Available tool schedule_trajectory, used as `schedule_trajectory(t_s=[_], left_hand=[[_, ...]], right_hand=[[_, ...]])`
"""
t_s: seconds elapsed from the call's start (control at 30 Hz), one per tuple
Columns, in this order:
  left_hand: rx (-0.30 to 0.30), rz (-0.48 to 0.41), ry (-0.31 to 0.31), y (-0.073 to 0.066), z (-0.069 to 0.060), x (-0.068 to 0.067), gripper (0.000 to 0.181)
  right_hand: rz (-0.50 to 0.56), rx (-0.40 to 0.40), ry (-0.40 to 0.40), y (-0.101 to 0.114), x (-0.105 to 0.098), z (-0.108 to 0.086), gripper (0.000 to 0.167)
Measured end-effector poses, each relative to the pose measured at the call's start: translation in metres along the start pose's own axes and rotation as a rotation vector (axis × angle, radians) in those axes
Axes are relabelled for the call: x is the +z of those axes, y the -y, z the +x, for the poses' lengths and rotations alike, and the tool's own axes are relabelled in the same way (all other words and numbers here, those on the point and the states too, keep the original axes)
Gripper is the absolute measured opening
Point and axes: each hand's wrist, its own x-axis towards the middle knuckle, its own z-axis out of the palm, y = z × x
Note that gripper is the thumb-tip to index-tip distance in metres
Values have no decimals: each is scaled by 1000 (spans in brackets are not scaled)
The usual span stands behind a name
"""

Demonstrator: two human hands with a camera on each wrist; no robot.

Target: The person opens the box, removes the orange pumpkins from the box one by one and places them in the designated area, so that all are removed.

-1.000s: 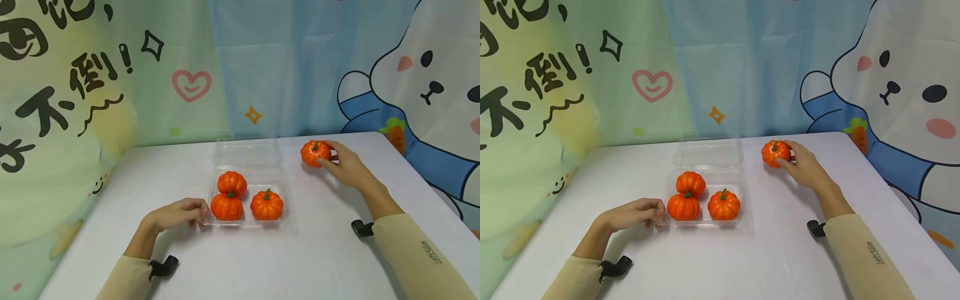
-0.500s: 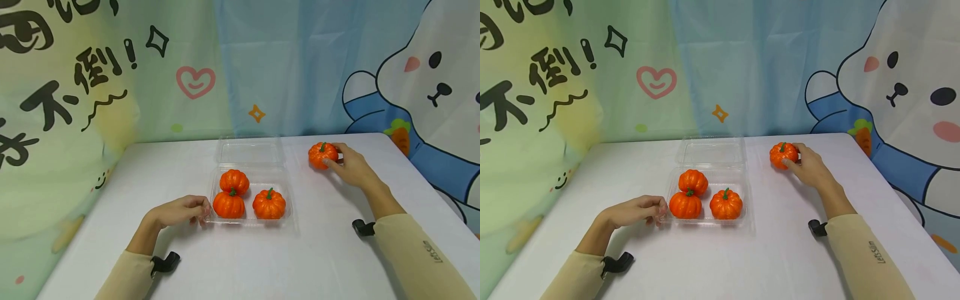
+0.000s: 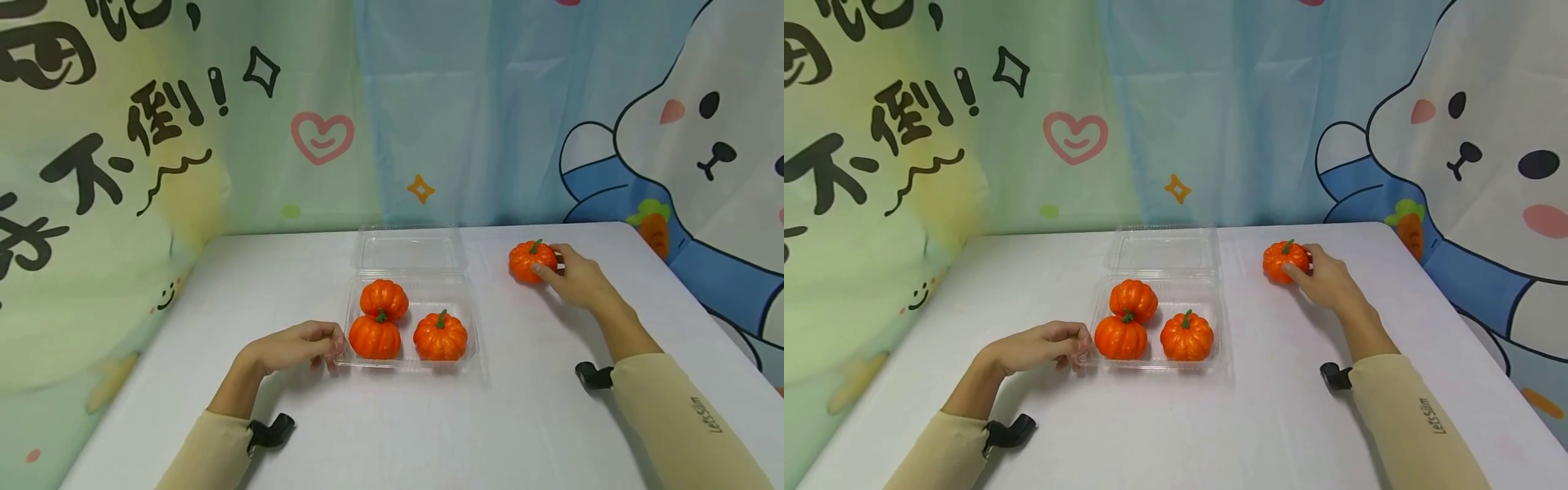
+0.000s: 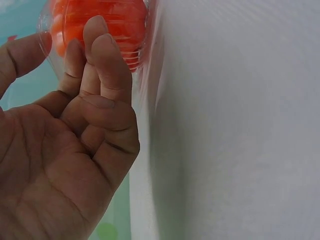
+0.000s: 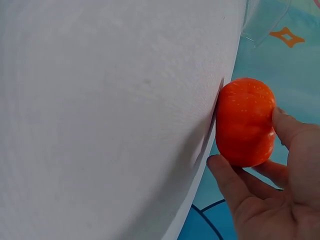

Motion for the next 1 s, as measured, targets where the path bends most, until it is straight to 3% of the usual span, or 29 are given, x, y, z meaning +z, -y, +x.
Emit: schedule_trajectory(t_s=[0.43, 1.0], left_hand=[[-5, -5, -9, 3, 2, 0, 14], [13, 20, -13, 3, -1, 1, 17]], right_hand=[[-38, 37, 60, -4, 2, 6, 89], [-11, -26, -220, 24, 4, -2, 73]])
